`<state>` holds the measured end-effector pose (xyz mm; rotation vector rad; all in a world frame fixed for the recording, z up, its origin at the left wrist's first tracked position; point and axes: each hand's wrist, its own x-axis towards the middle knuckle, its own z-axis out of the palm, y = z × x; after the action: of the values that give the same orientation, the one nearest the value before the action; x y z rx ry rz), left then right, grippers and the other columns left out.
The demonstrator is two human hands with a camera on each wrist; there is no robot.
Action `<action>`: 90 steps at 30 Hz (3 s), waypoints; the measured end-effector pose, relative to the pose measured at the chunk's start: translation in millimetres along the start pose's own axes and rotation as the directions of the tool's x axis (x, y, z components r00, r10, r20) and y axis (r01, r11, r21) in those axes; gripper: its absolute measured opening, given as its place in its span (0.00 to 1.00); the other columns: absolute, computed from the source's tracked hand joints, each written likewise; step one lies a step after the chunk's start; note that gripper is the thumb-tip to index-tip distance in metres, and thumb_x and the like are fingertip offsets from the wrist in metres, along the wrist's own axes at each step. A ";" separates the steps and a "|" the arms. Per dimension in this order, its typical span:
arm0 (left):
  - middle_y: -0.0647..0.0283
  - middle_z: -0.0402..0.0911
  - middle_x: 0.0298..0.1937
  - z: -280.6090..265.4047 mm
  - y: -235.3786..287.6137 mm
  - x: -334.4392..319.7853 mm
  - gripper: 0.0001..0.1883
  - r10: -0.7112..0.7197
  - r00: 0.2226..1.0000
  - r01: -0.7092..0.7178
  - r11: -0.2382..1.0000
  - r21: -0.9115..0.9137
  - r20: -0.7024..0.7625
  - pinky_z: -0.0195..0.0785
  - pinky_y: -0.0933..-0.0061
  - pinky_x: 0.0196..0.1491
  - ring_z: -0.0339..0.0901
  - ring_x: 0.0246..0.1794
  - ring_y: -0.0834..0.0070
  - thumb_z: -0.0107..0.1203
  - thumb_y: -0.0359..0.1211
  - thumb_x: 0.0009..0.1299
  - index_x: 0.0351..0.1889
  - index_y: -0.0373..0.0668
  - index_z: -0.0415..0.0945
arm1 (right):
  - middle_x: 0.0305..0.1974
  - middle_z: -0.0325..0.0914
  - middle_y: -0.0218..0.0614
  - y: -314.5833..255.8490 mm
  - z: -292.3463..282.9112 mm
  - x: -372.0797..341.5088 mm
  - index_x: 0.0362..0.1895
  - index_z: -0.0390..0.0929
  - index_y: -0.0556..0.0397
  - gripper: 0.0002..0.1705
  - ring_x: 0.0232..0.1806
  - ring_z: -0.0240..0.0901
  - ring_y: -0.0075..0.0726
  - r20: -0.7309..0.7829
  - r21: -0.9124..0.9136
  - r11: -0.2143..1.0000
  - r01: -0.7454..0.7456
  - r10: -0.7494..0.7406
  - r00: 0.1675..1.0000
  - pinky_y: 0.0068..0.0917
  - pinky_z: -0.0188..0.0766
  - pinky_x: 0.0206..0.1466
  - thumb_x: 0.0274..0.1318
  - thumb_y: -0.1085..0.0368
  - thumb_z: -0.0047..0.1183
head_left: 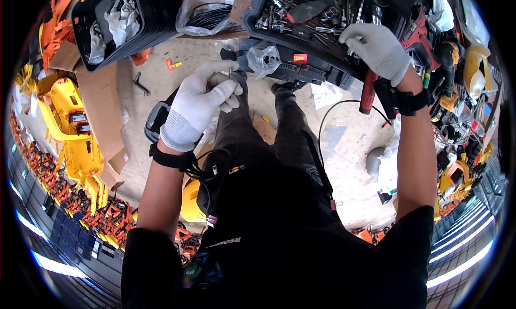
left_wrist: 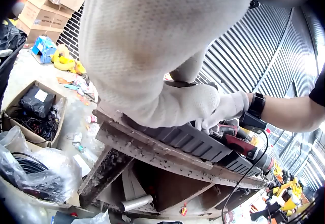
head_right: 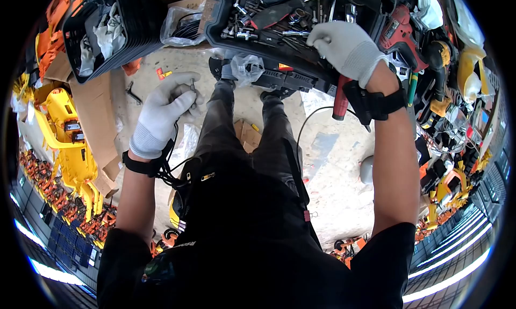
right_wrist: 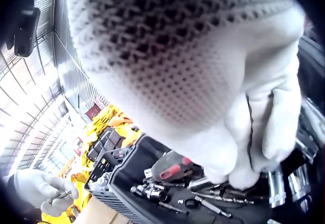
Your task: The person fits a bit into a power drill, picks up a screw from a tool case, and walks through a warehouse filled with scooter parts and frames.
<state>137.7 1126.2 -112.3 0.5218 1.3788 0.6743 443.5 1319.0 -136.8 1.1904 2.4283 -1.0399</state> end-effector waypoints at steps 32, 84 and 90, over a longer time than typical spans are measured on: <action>0.60 0.79 0.36 13.3 8.5 -3.7 0.19 0.091 0.994 -0.094 0.995 0.045 0.068 0.72 0.79 0.39 0.78 0.33 0.78 0.51 0.28 0.73 0.60 0.33 0.68 | 0.39 0.83 0.47 -56.0 43.4 33.3 0.39 0.84 0.54 0.11 0.44 0.81 0.49 0.027 -0.566 0.824 -0.002 0.021 0.999 0.38 0.77 0.48 0.59 0.69 0.48; 0.63 0.80 0.34 118.3 48.5 9.8 0.06 0.712 0.698 -0.665 0.605 0.438 0.075 0.68 0.78 0.34 0.76 0.31 0.78 0.60 0.27 0.64 0.38 0.40 0.83 | 0.39 0.76 0.34 -88.1 96.6 -79.8 0.55 0.70 0.60 0.14 0.37 0.71 0.25 -0.118 0.794 -0.594 0.128 0.056 0.991 0.22 0.67 0.44 0.72 0.66 0.40; 0.59 0.81 0.37 116.5 44.0 46.6 0.09 0.632 0.762 -0.590 0.591 0.551 0.138 0.72 0.74 0.39 0.80 0.35 0.74 0.56 0.31 0.68 0.42 0.36 0.79 | 0.38 0.76 0.34 -82.6 86.9 -109.6 0.50 0.71 0.60 0.12 0.36 0.70 0.23 -0.050 0.910 -0.368 0.191 0.359 0.932 0.19 0.67 0.42 0.70 0.65 0.44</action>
<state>250.1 1196.0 -99.5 1.5337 1.4618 0.8306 442.5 1159.9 -104.4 1.8842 0.6001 -3.3899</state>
